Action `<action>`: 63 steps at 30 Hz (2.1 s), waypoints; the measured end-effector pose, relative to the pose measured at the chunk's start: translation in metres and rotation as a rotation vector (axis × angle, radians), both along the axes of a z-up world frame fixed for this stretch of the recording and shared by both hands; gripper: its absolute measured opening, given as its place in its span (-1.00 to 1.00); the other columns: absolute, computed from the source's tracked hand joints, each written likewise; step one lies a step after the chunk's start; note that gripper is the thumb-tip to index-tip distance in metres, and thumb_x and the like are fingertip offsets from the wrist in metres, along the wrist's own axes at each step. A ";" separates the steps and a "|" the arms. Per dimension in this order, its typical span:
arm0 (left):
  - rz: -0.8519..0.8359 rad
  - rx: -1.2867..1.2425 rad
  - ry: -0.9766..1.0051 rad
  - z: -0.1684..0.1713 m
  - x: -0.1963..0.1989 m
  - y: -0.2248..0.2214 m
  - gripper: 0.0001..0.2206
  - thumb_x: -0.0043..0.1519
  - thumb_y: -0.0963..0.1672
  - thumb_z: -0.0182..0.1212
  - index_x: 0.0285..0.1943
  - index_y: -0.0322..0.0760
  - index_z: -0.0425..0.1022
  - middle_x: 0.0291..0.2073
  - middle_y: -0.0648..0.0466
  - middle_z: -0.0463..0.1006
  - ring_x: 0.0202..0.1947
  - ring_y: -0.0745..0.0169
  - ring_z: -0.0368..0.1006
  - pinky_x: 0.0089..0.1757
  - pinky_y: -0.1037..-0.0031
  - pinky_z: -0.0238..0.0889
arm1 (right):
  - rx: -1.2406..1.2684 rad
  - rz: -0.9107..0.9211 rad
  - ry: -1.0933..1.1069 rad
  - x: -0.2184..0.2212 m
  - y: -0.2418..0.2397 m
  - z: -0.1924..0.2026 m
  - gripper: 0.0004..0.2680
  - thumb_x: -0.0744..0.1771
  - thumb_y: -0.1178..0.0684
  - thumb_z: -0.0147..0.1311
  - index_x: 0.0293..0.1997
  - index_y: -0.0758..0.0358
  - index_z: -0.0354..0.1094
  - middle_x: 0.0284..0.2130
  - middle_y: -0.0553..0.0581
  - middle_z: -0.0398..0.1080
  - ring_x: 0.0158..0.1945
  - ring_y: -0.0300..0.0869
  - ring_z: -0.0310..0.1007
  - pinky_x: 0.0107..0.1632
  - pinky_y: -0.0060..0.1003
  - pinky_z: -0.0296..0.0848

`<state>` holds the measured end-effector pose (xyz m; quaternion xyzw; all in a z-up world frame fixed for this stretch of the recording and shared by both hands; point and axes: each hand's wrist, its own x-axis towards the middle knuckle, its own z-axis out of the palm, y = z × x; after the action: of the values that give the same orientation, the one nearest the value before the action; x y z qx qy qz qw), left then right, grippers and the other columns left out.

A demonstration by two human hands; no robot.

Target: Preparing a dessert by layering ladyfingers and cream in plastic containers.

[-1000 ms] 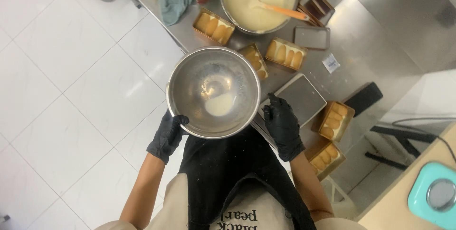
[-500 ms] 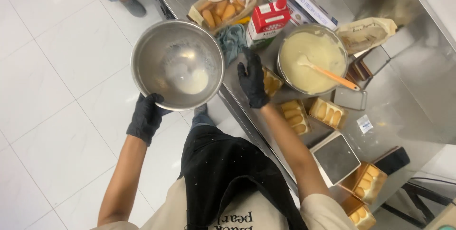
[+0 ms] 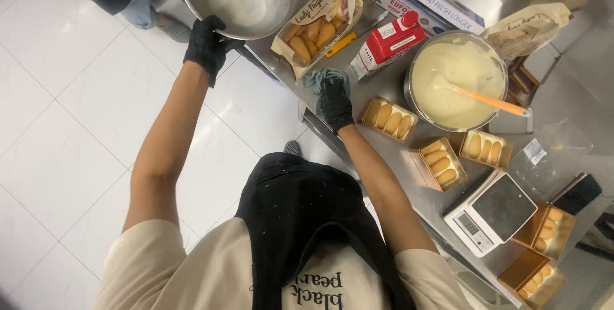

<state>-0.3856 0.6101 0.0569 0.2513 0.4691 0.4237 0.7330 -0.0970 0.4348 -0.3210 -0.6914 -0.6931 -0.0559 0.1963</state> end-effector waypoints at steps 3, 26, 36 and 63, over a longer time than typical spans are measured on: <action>-0.021 -0.010 -0.053 -0.043 0.018 0.044 -0.44 0.04 -0.24 0.13 0.28 -0.44 0.14 0.06 -0.33 0.39 -0.03 -0.27 0.52 -0.09 0.10 0.54 | -0.073 -0.031 0.091 0.011 0.002 0.011 -0.60 0.39 0.03 -0.05 0.42 0.27 0.14 0.30 0.41 0.22 0.31 0.28 0.23 0.25 0.13 0.30; -0.581 0.021 0.082 -0.174 0.081 -0.158 -0.64 0.39 -0.08 0.09 0.34 -0.27 0.35 -0.03 0.00 0.53 -0.09 0.08 0.51 -0.04 0.26 0.48 | 0.187 -0.154 0.576 -0.013 -0.042 0.197 -0.44 0.23 0.26 0.01 0.45 0.28 0.04 0.34 0.41 0.11 0.46 0.31 -0.03 0.49 0.09 -0.06; -0.726 0.795 0.344 -0.176 0.160 -0.195 -0.37 0.41 -0.12 0.13 0.57 -0.33 -0.16 0.21 -0.15 0.41 0.17 0.02 0.37 0.19 0.33 0.27 | -0.191 -0.216 1.271 0.031 -0.255 0.318 -0.62 0.38 0.18 0.08 0.41 0.25 0.24 0.06 0.20 0.52 -0.01 -0.13 0.50 0.09 -0.28 0.48; -1.125 0.994 1.006 -0.128 0.334 -0.398 -0.79 0.18 -0.09 0.27 -0.35 -0.38 0.54 -0.42 -0.24 0.57 -0.33 -0.29 0.54 -0.26 0.05 0.40 | -0.163 -0.510 0.655 0.202 -0.439 0.199 -0.91 0.33 0.10 0.10 -0.28 0.30 0.38 -0.46 0.38 0.46 -0.33 0.24 0.49 -0.26 0.09 0.43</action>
<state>-0.0515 0.2119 -0.0707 0.8869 0.3049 -0.0036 0.3471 0.1049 -0.0047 -0.1218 -0.8353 -0.4027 0.1750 0.3309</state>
